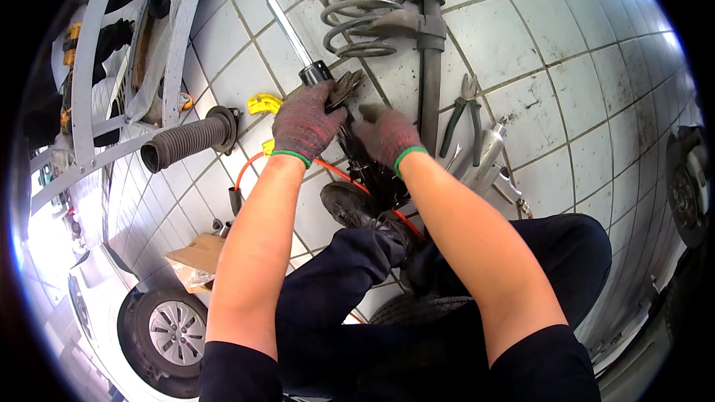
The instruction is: The person sits on the floor of a garage and assembles a car suspension strut. They use a socket wrench to tighten the top nut, then use pliers to remove a retaining clip. They install a rubber dust boot and a metal spring seat onto the strut shaft, followed by a coil spring. Finally, they use the socket wrench to tighten the assembly.
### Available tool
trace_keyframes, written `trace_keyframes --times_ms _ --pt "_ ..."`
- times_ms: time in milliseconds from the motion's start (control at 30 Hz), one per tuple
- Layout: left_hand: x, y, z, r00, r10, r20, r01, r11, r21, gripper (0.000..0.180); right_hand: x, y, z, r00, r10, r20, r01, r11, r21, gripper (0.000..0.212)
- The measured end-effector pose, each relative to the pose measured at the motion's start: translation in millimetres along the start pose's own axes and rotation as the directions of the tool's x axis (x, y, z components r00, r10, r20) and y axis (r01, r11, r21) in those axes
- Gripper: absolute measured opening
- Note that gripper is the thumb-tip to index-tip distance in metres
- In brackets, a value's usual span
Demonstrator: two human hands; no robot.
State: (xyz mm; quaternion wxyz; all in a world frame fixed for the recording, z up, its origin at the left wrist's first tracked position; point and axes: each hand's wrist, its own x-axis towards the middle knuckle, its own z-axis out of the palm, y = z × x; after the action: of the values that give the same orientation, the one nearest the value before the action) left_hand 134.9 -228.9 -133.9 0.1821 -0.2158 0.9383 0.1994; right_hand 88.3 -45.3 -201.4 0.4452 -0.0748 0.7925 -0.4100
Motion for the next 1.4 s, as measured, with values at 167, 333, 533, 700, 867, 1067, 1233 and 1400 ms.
trace_keyframes --times_ms 167,333,533,700,867,1067,1233,1400 --pt "2.3 -2.0 13.9 0.993 -0.06 -0.102 0.058 0.998 -0.025 0.045 -22.0 -9.1 -2.5 0.982 -0.026 0.187 0.027 1.0 -0.002 0.064" --pt "-20.3 -21.7 19.3 0.982 -0.111 -0.156 0.08 0.979 -0.189 0.044 -17.2 0.4 -2.1 0.984 0.023 0.175 -0.026 1.0 0.01 0.076" --pt "-61.9 -34.0 11.2 0.953 -0.225 -0.201 0.144 0.925 -0.351 0.049 3.1 -18.3 26.5 0.912 -0.031 0.409 0.002 0.998 0.071 0.085" --pt "-87.2 -27.3 -0.7 0.942 -0.176 -0.285 0.059 0.925 -0.376 0.044 1.5 -27.5 49.9 0.952 -0.073 0.297 0.019 0.983 0.183 0.073" --pt "-116.1 -3.6 -50.5 0.904 -0.029 -0.426 -0.156 0.906 -0.393 0.047 -45.4 -78.0 3.6 0.948 -0.173 0.268 0.093 0.953 0.289 0.071" --pt "-180.9 13.2 -112.2 0.897 -0.066 -0.437 -0.265 0.711 -0.651 0.048 -119.2 -134.7 -44.0 0.803 -0.273 0.529 -0.064 0.844 0.533 0.068" --pt "-246.2 27.0 -141.1 0.906 -0.121 -0.406 -0.256 0.607 -0.752 0.059 -196.1 -157.0 -41.4 0.869 -0.362 0.339 0.23 0.9 0.371 0.075" --pt "-316.9 50.0 -179.9 0.891 -0.074 -0.447 -0.402 0.33 -0.854 0.076 -271.6 -178.5 -59.6 0.944 -0.305 0.125 0.305 0.952 0.015 0.08"
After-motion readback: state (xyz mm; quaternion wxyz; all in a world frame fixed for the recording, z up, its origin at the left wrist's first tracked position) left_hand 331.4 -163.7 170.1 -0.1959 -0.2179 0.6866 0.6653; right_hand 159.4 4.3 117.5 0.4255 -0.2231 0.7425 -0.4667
